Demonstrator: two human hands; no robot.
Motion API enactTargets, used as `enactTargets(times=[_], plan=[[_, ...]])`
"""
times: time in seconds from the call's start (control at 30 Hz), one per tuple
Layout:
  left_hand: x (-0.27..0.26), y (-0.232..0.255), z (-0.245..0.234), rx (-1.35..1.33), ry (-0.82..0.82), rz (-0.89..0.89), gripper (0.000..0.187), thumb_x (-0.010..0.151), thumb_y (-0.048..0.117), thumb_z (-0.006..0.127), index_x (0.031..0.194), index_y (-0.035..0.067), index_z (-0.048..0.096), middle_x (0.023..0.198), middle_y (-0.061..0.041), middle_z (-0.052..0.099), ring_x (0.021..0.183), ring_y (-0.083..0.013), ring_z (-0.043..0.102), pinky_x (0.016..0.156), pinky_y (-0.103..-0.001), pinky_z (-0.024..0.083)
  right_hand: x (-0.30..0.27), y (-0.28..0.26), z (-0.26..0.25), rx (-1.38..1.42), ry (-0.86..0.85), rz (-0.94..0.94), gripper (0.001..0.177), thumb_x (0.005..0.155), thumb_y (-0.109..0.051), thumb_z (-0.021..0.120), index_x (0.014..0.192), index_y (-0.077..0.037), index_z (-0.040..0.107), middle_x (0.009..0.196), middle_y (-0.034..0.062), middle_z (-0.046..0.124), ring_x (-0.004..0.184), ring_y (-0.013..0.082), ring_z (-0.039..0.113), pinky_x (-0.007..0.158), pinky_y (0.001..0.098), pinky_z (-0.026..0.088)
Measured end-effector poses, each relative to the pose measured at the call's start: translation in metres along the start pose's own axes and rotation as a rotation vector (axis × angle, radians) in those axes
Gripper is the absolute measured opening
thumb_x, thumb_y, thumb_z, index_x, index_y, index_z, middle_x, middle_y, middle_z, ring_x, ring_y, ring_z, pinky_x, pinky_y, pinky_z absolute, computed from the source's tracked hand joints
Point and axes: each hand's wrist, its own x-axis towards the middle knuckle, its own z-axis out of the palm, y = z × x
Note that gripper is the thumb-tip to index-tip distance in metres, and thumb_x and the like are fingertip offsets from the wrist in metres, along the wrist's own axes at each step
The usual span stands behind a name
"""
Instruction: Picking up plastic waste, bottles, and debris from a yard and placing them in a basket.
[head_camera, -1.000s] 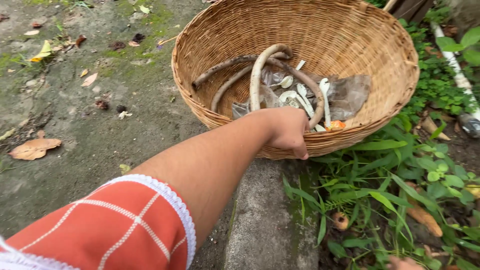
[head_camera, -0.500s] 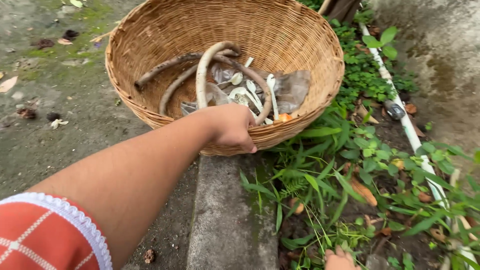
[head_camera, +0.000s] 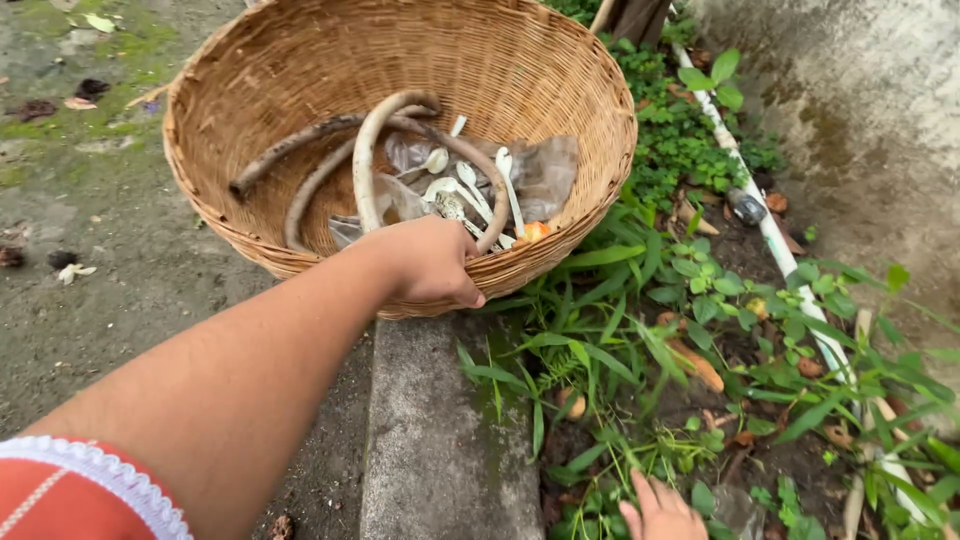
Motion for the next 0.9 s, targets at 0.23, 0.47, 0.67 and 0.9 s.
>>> enactTargets(times=[0.23, 0.47, 0.67, 0.9], plan=[[0.001, 0.028, 0.014, 0.019, -0.052, -0.031, 0.045, 0.075, 0.040, 0.079, 0.110, 0.011, 0.078, 0.104, -0.017, 0.076, 0.101, -0.0341, 0.072, 0.092, -0.044, 0.054, 0.004, 0.075, 0.000, 0.190, 0.168, 0.227, 0.038, 0.107, -0.049, 0.051, 0.117, -0.019, 0.072, 0.122, 0.0051, 0.072, 0.120, 0.0217, 0.066, 0.112, 0.0344, 0.052], [0.001, 0.028, 0.014, 0.070, -0.068, -0.094, 0.056, 0.075, 0.041, 0.079, 0.124, 0.017, 0.072, 0.112, -0.015, 0.075, 0.107, -0.0325, 0.071, 0.097, -0.043, 0.054, 0.027, 0.188, 0.113, 0.491, 0.056, 0.728, 0.049, 0.085, -0.035, 0.084, 0.121, -0.004, 0.073, 0.117, 0.0239, 0.064, 0.106, 0.0369, 0.062, 0.105, 0.0449, 0.043], [-0.003, 0.025, 0.013, 0.044, -0.045, -0.095, 0.053, 0.074, 0.041, 0.078, 0.120, 0.016, 0.074, 0.108, -0.016, 0.076, 0.104, -0.0331, 0.072, 0.095, -0.044, 0.054, 0.068, 0.255, 0.227, 1.338, -0.064, 0.770, 0.036, 0.087, -0.026, 0.082, 0.116, -0.004, 0.080, 0.108, 0.0173, 0.079, 0.093, 0.0279, 0.069, 0.085, 0.0405, 0.051], [0.000, 0.025, 0.013, 0.019, -0.038, -0.066, 0.050, 0.073, 0.041, 0.079, 0.115, 0.013, 0.077, 0.106, -0.017, 0.076, 0.102, -0.0331, 0.073, 0.094, -0.042, 0.055, 0.103, 0.266, 0.170, 1.082, 0.299, 0.767, 0.011, 0.084, -0.007, 0.079, 0.094, -0.001, 0.078, 0.083, 0.0181, 0.075, 0.077, 0.0297, 0.071, 0.071, 0.0428, 0.056]])
